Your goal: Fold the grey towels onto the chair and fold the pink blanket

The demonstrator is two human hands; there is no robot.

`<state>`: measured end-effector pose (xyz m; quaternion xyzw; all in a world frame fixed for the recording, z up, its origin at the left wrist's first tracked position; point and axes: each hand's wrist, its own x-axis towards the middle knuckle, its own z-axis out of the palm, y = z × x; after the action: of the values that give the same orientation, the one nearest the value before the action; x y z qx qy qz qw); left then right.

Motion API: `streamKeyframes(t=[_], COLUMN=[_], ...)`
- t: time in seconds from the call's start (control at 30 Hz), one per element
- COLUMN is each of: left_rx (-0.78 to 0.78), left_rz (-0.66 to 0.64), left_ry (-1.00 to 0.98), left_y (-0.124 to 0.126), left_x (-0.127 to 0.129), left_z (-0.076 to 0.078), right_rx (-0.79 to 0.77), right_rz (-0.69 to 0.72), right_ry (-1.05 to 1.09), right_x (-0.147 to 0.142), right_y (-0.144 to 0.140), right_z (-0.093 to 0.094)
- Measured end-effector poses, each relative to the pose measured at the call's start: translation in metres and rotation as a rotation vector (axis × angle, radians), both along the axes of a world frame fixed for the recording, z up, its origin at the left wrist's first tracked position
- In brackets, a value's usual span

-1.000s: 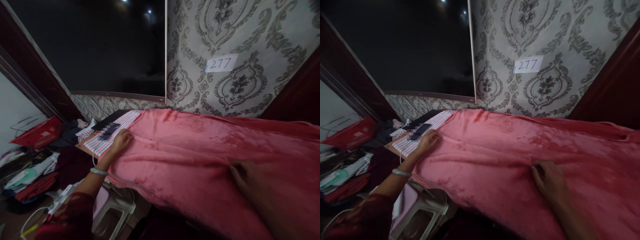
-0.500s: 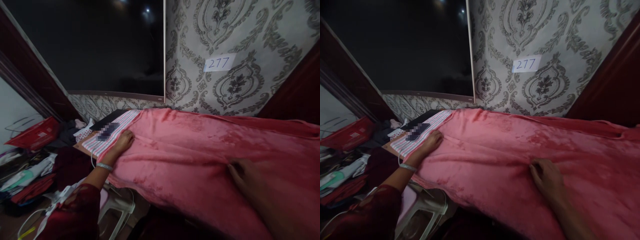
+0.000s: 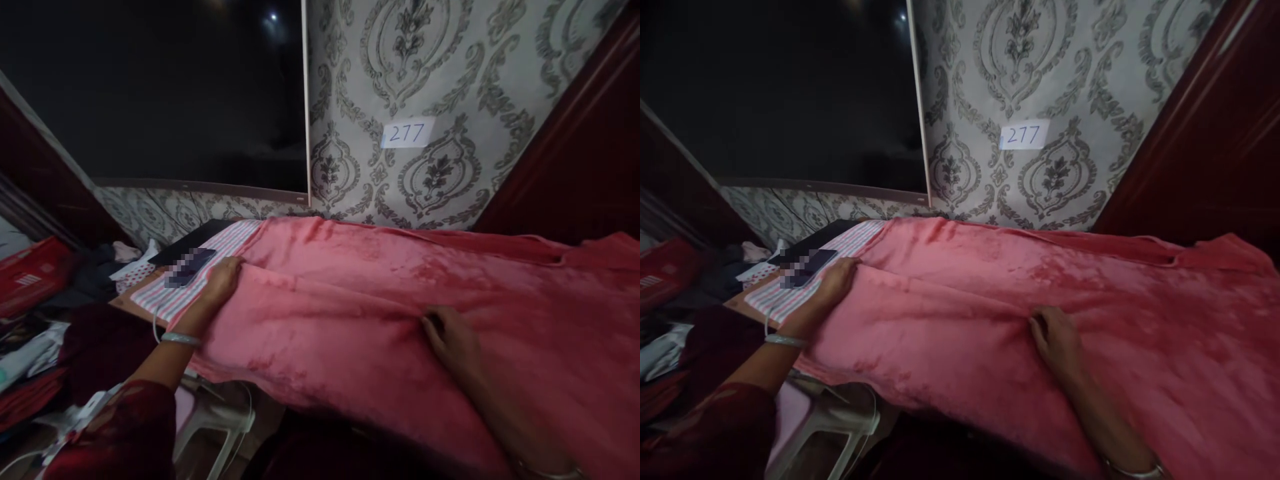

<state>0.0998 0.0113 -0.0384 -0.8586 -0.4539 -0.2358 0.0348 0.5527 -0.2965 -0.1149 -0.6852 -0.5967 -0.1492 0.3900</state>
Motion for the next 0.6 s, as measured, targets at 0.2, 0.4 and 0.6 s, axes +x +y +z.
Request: streamKeyframes(t=[0.2, 0.4, 0.6], left_rx=[0.03, 0.084, 0.07], left_rz=[0.064, 0.122, 0.196], left_ry=[0.089, 0.105, 0.093], left_y=[-0.003, -0.017, -0.01], left_x=[0.006, 0.01, 0.002], left_z=[0.01, 0.037, 0.053], right_rx=[-0.029, -0.066, -0.089], right_rz=[0.014, 0.066, 0.075], right_ry=[0.039, 0.023, 0.037], right_x=[-0.004, -0.006, -0.003], right_y=[0.003, 0.006, 0.005], right_z=[0.001, 0.007, 0.014])
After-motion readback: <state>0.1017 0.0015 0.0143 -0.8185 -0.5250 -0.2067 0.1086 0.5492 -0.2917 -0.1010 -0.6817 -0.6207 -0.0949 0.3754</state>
